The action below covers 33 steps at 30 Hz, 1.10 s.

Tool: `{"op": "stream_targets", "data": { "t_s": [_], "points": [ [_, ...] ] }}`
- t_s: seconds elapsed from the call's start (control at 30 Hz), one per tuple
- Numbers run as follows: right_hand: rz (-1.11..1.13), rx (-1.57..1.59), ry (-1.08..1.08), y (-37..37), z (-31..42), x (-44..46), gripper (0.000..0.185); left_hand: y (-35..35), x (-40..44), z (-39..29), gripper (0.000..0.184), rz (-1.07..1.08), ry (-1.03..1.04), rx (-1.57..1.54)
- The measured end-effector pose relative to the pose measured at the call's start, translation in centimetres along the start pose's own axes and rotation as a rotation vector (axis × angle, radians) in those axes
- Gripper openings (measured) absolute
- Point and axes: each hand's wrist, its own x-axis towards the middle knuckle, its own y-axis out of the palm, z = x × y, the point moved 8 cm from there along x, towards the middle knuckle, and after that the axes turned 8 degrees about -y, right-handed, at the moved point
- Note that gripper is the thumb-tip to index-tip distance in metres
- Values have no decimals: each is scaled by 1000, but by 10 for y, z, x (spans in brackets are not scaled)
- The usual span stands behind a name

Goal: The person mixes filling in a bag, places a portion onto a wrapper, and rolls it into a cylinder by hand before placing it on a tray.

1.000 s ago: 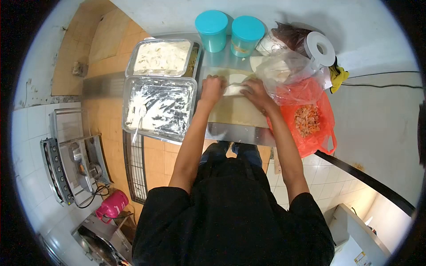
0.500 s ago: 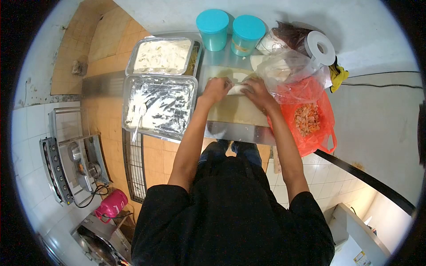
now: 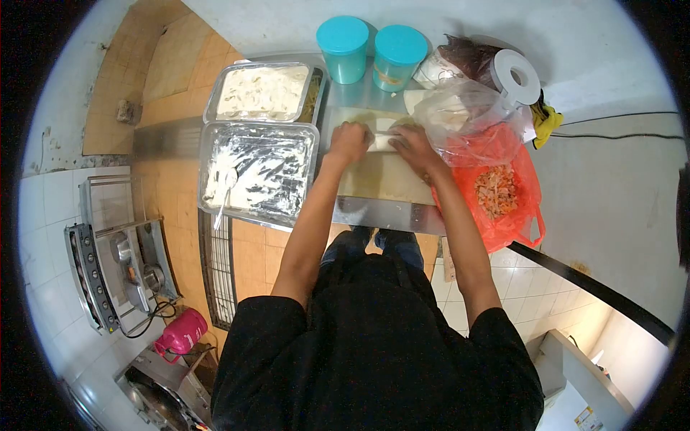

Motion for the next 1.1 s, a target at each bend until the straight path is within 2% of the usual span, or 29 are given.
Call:
{"op": "stream_targets", "data": {
  "t_s": [0.03, 0.1, 0.13, 0.2, 0.33, 0.57, 0.63, 0.67, 0.73, 0.87, 0.97, 1.1],
  "points": [
    [8, 43, 29, 0, 2, 1, 25, 0, -2, -3, 27, -1, 1, 0],
    [16, 24, 65, -1, 5, 2, 25, -10, -5, -7, 21, -207, 33, 57],
    [24, 5, 101, -1, 5, 2, 25, -8, -6, -6, 21, -208, 33, 57],
    [1, 26, 104, 0, 3, 3, 25, -21, -16, -18, 24, -350, 164, -79],
    [-94, 38, 114, -1, 2, -1, 25, -13, -40, -45, 38, -290, 321, -54],
    [-18, -25, 86, 2, -10, 1, 31, 1, -36, -39, 33, -303, 318, 13],
    [100, -269, 13, -4, 25, -2, 49, -2, -35, -38, 31, -277, 301, 35],
    [100, -272, 11, -3, 29, -6, 49, -3, -34, -35, 31, -280, 302, 33],
    [96, -492, -127, 1, 45, -11, 53, -4, -35, -32, 30, -292, 329, -13],
    [181, -572, -92, 23, 30, -17, 60, -4, -37, -30, 29, -313, 314, -8],
    [207, -626, -63, 29, 26, -22, 64, -2, -42, -25, 28, -255, 229, -74],
    [159, -625, -104, 35, 31, -23, 68, -16, -58, -18, 31, -389, 203, -258]
  ]
}}
